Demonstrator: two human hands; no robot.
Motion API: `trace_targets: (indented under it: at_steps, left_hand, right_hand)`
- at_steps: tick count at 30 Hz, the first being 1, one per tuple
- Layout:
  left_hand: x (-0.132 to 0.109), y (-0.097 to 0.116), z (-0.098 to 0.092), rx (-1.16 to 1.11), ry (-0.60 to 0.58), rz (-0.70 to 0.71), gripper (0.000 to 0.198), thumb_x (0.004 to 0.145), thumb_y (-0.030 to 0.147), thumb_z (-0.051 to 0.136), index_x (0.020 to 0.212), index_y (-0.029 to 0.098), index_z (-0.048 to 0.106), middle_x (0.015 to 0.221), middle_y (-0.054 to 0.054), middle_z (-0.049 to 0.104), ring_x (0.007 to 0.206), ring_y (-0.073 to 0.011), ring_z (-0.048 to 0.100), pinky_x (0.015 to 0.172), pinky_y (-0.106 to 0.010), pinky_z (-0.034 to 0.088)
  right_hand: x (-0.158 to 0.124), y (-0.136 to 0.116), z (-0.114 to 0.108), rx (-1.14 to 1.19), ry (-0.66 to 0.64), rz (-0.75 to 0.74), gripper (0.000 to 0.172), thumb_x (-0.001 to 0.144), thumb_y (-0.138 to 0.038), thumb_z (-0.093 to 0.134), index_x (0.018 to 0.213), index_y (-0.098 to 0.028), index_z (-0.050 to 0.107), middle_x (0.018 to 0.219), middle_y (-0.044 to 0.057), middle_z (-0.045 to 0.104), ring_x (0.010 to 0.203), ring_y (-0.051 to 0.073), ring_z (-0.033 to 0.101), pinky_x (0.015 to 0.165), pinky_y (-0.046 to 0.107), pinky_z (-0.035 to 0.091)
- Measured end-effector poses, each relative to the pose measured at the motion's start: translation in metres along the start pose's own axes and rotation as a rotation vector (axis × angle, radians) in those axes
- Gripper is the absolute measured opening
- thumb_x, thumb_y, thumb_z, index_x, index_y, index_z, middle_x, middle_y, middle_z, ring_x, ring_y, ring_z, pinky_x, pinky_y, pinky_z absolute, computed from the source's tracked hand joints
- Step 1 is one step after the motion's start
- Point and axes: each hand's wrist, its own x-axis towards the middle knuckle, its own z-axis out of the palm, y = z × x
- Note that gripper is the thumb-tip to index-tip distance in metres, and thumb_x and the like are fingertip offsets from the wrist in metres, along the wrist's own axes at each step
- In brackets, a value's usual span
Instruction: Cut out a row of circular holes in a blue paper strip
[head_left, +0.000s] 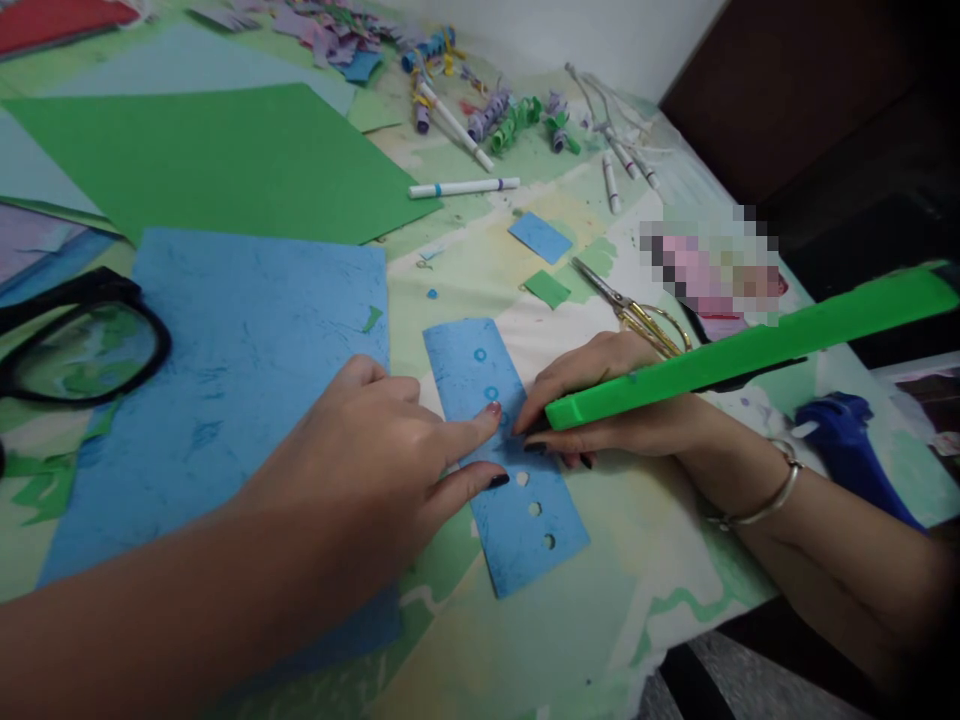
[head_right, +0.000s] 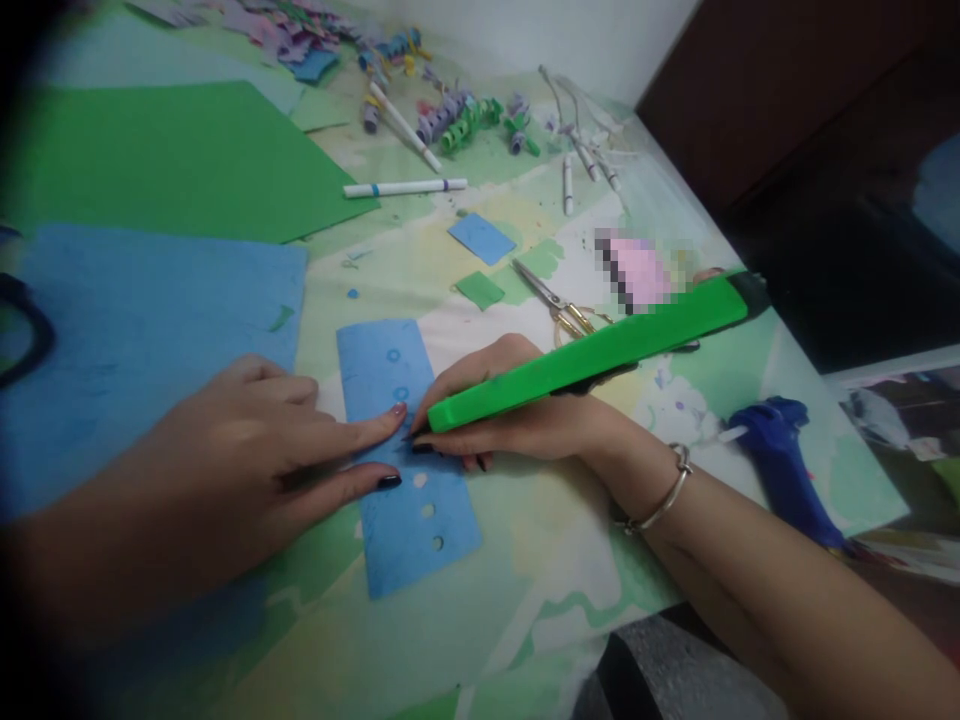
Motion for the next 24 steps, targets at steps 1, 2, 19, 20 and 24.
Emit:
trace_targets:
  at_steps: [1,2,19,20,24]
  left_hand:
    - [0.0001,0.0001,0.0001,0.001,0.001,0.005,0.026,0.089,0.041,0.055,0.106,0.027,0.069,0.051,0.001,0.057,0.055,-0.0211,0.054,0.061,-0.034,0.03]
    - [0.0002,0.0001,0.0002,0.002,-0.005,0.009,0.026,0.088,0.041,0.056,0.105,0.027,0.069,0.052,0.001,0.058,0.055,-0.0209,0.054,0.061,-0.034,0.03]
    - [0.002,-0.0007,-0.0014,0.014,-0.033,0.017,0.029,0.089,0.042,0.055,0.108,0.027,0.069,0.052,0.0,0.06,0.056,-0.0222,0.056,0.06,-0.035,0.031]
    - [0.0016,-0.0008,-0.0011,0.016,-0.027,0.022,0.029,0.089,0.042,0.055,0.108,0.026,0.07,0.052,0.0,0.059,0.055,-0.0221,0.055,0.06,-0.035,0.031]
    - [0.0003,-0.001,-0.0002,0.013,-0.01,0.025,0.027,0.089,0.04,0.055,0.106,0.026,0.07,0.052,0.0,0.059,0.055,-0.0217,0.055,0.06,-0.035,0.03]
  right_hand:
    - [-0.0002,-0.0003,-0.0001,-0.012,-0.003,0.003,0.015,0.082,-0.022,0.071,0.09,-0.009,0.07,0.058,-0.001,0.066,0.046,0.007,0.062,0.047,0.014,0.053]
    - [-0.0004,-0.0006,-0.0003,-0.024,-0.005,0.013,0.015,0.082,-0.022,0.07,0.09,-0.009,0.07,0.059,-0.001,0.067,0.047,0.007,0.062,0.048,0.014,0.053]
    - [0.0007,-0.0012,0.0,0.016,-0.002,0.013,0.012,0.082,-0.018,0.07,0.089,-0.008,0.07,0.06,0.0,0.066,0.046,0.007,0.062,0.046,0.013,0.052]
    - [0.0008,-0.0014,0.0002,0.022,0.001,0.017,0.013,0.082,-0.019,0.07,0.089,-0.008,0.07,0.06,0.0,0.066,0.046,0.007,0.062,0.045,0.014,0.052]
    - [0.0003,-0.0027,0.0009,0.031,0.015,0.043,0.014,0.081,-0.019,0.071,0.088,-0.007,0.07,0.06,0.0,0.066,0.045,0.008,0.061,0.044,0.015,0.052]
